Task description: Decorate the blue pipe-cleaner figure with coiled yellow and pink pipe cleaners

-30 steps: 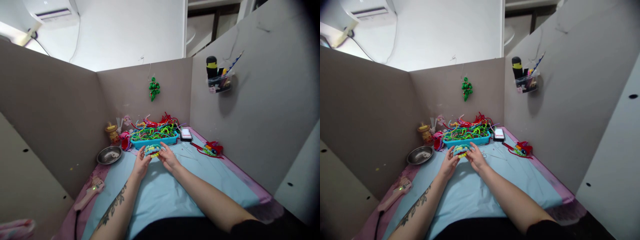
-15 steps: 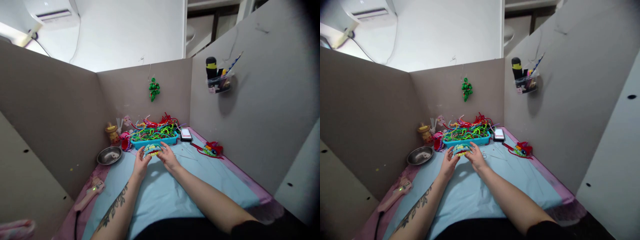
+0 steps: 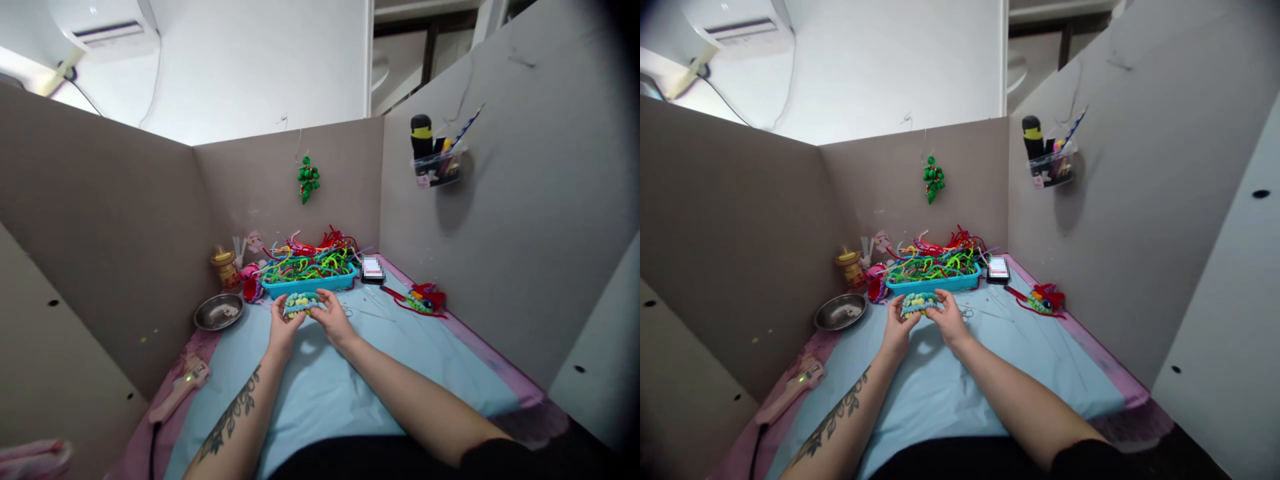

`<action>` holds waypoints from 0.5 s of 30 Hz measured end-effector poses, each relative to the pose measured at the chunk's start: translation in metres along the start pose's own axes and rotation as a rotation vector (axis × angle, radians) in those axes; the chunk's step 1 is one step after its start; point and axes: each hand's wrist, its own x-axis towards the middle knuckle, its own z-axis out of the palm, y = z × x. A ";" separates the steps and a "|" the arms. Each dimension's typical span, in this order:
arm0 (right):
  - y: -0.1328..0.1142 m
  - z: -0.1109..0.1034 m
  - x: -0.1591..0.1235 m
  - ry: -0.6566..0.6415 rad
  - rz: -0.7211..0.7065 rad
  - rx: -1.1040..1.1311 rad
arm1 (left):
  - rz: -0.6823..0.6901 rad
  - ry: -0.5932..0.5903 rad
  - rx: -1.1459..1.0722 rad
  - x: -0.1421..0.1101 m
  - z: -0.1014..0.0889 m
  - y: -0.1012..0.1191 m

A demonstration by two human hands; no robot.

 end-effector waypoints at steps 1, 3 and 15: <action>-0.001 0.000 0.000 -0.008 0.011 0.011 | -0.006 0.004 -0.002 0.001 -0.001 0.000; -0.004 0.001 -0.001 -0.033 0.045 0.057 | -0.020 0.003 -0.021 0.002 -0.002 -0.001; -0.010 -0.002 0.001 0.000 0.123 0.146 | -0.053 -0.039 -0.093 0.007 -0.009 -0.005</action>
